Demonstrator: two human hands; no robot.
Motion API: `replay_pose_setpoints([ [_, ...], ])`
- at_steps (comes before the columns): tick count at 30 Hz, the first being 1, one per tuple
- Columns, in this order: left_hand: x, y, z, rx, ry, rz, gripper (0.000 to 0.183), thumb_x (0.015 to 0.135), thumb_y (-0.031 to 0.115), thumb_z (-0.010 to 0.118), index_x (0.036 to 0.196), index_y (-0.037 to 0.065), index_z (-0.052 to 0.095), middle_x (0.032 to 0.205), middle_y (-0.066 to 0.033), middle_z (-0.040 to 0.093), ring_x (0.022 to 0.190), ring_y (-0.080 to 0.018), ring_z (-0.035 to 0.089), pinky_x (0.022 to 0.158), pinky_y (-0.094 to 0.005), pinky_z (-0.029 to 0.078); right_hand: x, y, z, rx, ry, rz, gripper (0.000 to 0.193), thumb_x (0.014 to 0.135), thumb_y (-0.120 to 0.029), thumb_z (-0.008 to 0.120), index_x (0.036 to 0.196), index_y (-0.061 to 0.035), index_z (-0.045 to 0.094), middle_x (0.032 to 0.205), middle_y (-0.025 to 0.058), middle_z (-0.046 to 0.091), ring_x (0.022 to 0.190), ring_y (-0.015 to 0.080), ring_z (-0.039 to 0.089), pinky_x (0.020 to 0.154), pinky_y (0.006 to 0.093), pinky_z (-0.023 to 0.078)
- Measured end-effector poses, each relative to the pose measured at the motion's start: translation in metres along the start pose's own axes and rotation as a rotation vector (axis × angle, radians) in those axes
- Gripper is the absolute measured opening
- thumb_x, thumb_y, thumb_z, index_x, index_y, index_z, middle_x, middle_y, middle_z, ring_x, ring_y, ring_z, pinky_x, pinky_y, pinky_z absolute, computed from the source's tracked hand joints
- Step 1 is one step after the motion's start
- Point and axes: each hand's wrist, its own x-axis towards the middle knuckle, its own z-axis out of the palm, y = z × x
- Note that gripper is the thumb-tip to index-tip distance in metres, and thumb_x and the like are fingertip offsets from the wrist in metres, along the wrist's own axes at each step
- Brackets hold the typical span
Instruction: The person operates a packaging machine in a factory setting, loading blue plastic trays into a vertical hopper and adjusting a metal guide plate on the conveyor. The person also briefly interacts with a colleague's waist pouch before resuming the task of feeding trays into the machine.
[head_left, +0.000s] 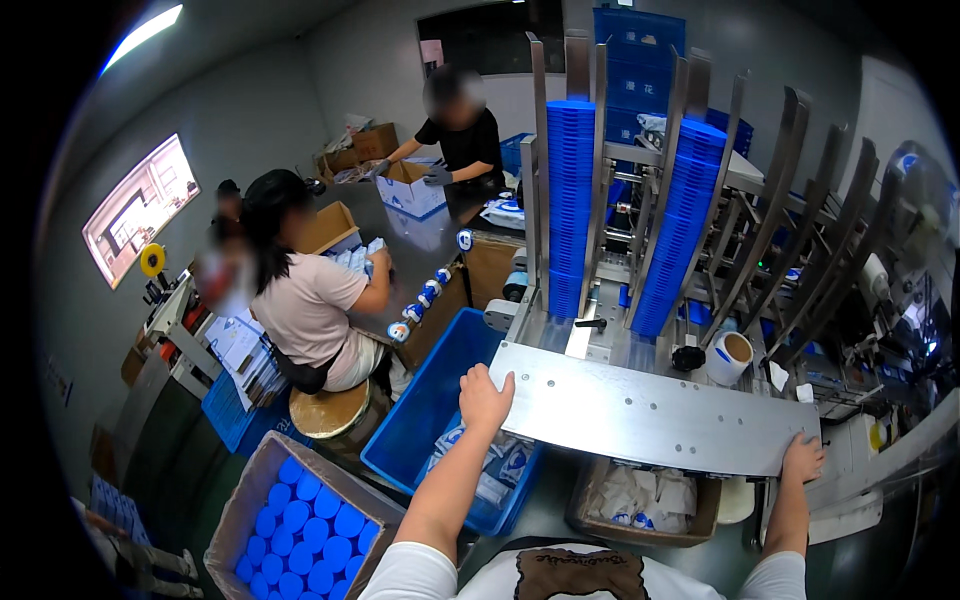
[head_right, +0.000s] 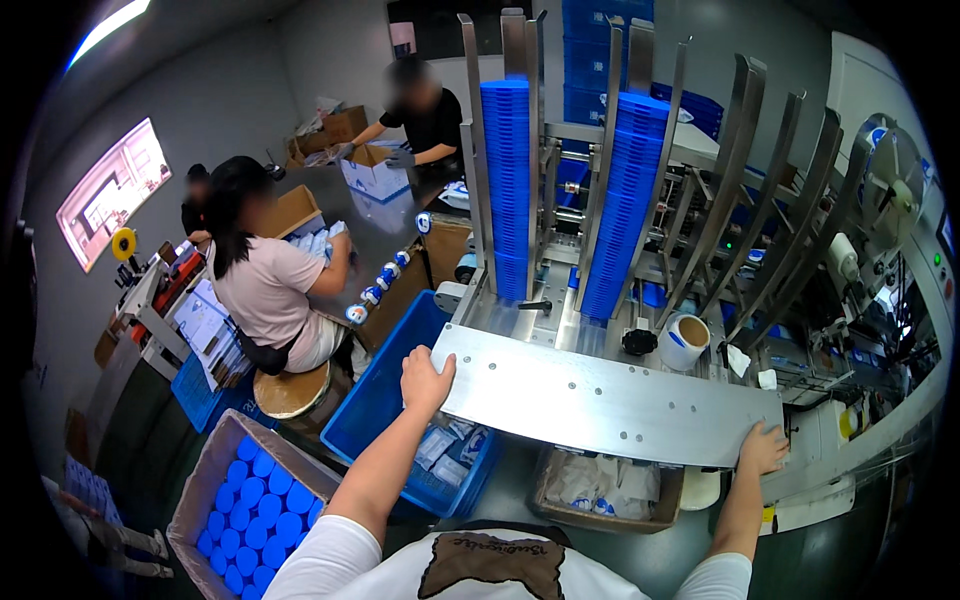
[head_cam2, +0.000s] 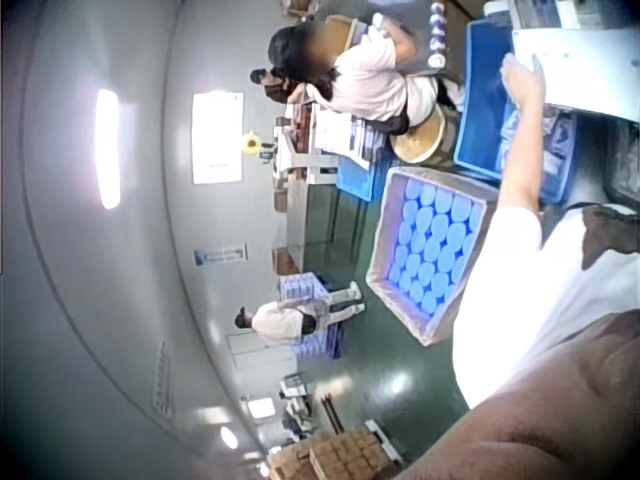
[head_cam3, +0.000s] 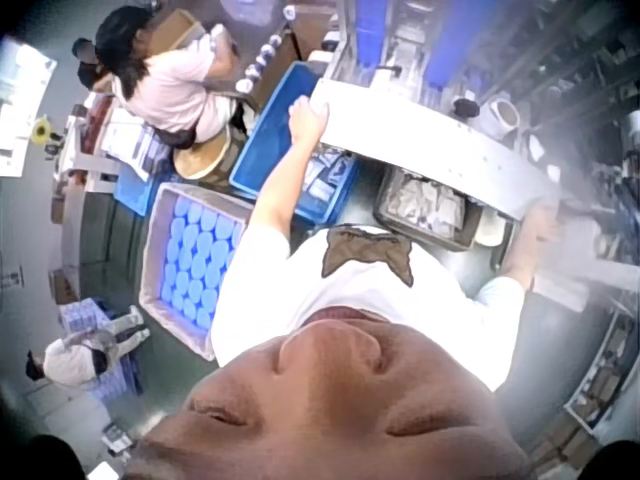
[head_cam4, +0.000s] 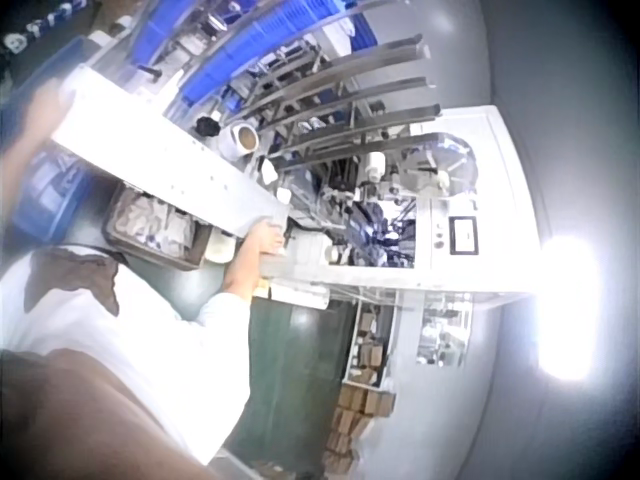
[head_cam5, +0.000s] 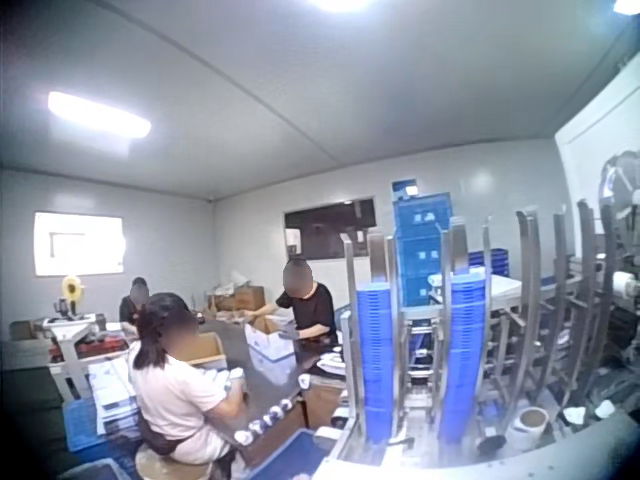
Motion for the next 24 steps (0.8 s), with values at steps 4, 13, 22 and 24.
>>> replay_pose_setpoints([
  [4,0.000,-0.001,0.001,0.001,0.022,0.026,0.043,0.080,0.040,0.063,0.092,0.001,0.052,0.097,-0.0160,0.056,0.095,-0.0334,0.052,0.080,-0.0423,0.046,-0.001,0.000,-0.002,-0.002,-0.014,0.000,0.057,0.090,-0.053,0.039,0.135,-0.0178,0.040,0.143,0.0174,0.033,0.135,0.0306,0.027,0.104,0.0608,0.022],
  [13,0.000,-0.002,0.002,0.017,0.041,0.042,0.042,0.080,0.040,0.062,0.091,0.001,0.051,0.095,-0.0163,0.056,0.095,-0.0342,0.052,0.078,-0.0436,0.047,-0.010,-0.002,-0.015,0.024,-0.050,-0.011,0.058,0.090,-0.052,0.040,0.136,-0.0167,0.040,0.144,0.0171,0.032,0.136,0.0299,0.025,0.105,0.0602,0.020],
  [22,-0.001,-0.001,-0.001,0.004,0.021,0.037,0.041,0.081,0.039,0.062,0.093,0.001,0.052,0.097,-0.0173,0.056,0.097,-0.0353,0.052,0.081,-0.0441,0.045,-0.013,-0.003,-0.015,0.074,-0.015,-0.017,0.057,0.088,-0.049,0.046,0.134,-0.0155,0.043,0.143,0.0187,0.032,0.135,0.0320,0.026,0.105,0.0607,0.021],
  [24,-0.001,-0.001,-0.001,0.015,0.049,0.055,0.040,0.080,0.039,0.062,0.091,0.002,0.051,0.095,-0.0167,0.056,0.096,-0.0353,0.052,0.079,-0.0445,0.046,-0.013,-0.002,-0.013,0.094,0.011,-0.015,0.057,0.087,-0.049,0.047,0.133,-0.0153,0.044,0.141,0.0195,0.035,0.133,0.0332,0.028,0.104,0.0605,0.021],
])
